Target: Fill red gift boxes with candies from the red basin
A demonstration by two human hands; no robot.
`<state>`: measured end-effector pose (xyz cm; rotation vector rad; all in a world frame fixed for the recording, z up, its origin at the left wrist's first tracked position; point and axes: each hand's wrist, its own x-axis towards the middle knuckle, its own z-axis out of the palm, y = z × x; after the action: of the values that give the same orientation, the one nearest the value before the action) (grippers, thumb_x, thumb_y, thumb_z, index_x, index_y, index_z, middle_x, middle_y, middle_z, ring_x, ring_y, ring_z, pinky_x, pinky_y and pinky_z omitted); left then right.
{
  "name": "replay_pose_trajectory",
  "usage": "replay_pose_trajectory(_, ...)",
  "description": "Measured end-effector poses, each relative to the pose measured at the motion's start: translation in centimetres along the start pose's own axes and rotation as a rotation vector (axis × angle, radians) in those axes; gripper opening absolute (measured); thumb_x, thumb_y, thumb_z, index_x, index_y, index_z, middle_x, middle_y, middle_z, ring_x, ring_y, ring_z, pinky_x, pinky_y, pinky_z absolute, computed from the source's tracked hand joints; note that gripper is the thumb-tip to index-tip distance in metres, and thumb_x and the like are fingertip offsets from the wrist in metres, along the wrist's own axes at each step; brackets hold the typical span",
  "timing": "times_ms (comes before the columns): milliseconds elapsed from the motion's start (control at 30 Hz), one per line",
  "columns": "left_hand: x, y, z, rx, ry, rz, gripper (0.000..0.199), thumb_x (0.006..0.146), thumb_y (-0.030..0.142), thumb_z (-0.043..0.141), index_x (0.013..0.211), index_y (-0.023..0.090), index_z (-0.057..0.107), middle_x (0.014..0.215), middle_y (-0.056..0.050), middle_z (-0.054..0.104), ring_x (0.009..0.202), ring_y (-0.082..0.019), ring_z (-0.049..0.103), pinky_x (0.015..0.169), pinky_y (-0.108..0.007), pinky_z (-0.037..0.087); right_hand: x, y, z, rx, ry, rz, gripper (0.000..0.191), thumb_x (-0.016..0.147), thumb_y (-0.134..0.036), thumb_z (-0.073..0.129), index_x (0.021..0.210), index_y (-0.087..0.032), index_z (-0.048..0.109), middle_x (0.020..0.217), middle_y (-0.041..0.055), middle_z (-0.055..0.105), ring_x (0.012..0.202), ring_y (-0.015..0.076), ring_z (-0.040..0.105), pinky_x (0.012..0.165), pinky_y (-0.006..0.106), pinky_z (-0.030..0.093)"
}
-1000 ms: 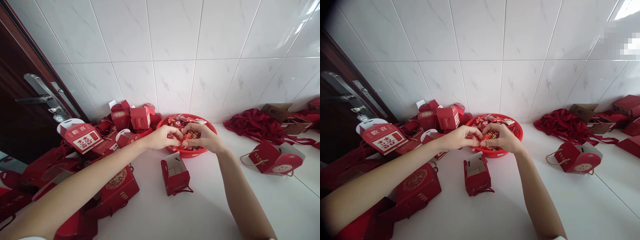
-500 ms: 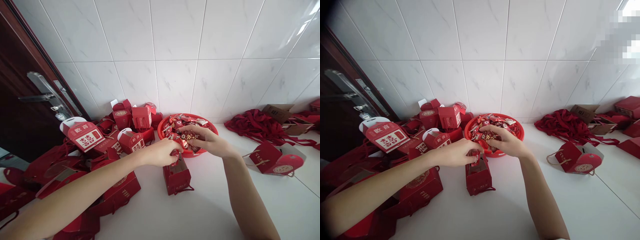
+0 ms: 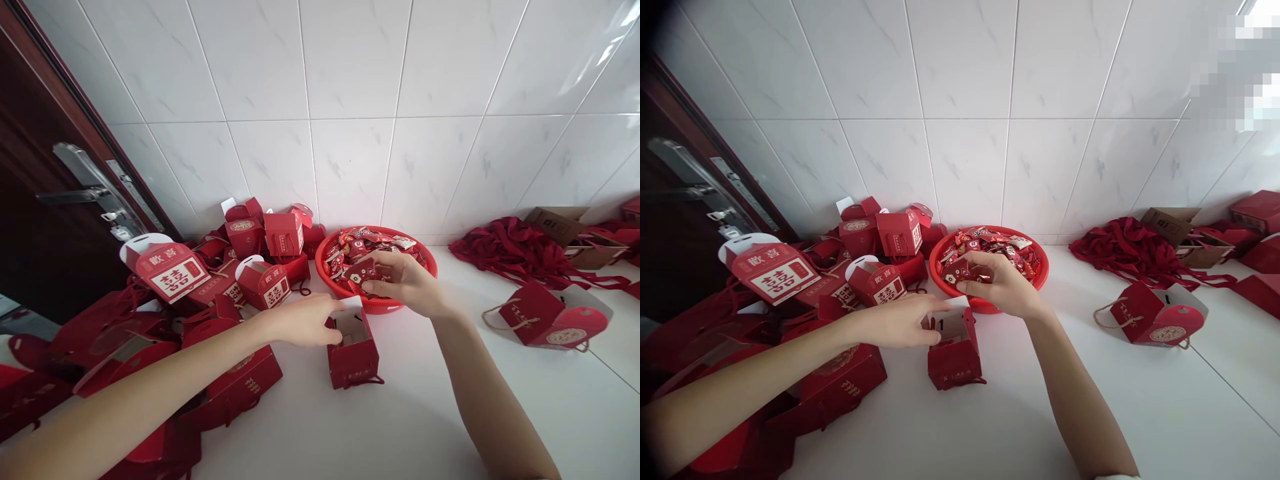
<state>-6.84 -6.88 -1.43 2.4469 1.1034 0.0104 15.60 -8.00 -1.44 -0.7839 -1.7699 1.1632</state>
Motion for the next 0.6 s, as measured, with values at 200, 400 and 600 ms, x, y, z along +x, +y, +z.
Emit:
replay_pose_trajectory(200, 1.3, -0.4, -0.1, -0.277, -0.163, 0.036, 0.039, 0.063, 0.017, 0.059, 0.102, 0.021, 0.065, 0.074, 0.004, 0.058, 0.06, -0.014, 0.052, 0.05, -0.023, 0.037, 0.0, 0.4, 0.9, -0.062, -0.253, 0.117, 0.015, 0.083, -0.026, 0.071, 0.096, -0.019, 0.071, 0.086, 0.0013, 0.072, 0.08, 0.0184, 0.067, 0.071, 0.03, 0.054)
replay_pose_trajectory(400, 0.9, -0.1, 0.1, -0.258, -0.176, 0.048, 0.061, 0.062, 0.015, 0.061, 0.123, 0.019, 0.061, 0.1, -0.002, 0.065, 0.071, -0.015, 0.058, 0.056, -0.023, 0.042, -0.6, -0.3, 0.9, -0.528, -0.375, 0.259, 0.018, 0.08, -0.021, 0.069, 0.098, -0.019, 0.071, 0.09, 0.0027, 0.073, 0.079, 0.0187, 0.066, 0.063, 0.027, 0.047)
replay_pose_trajectory(600, -0.2, 0.3, 0.7, -0.24, -0.092, 0.143, 0.082, 0.066, 0.015, 0.064, 0.145, 0.031, 0.051, 0.126, -0.004, 0.063, 0.102, -0.024, 0.063, 0.079, -0.029, 0.051, -2.0, -1.4, 0.0, -0.766, -0.384, 0.322, 0.044, 0.08, -0.022, 0.069, 0.124, -0.025, 0.067, 0.112, 0.006, 0.071, 0.097, 0.0245, 0.065, 0.074, 0.031, 0.048)
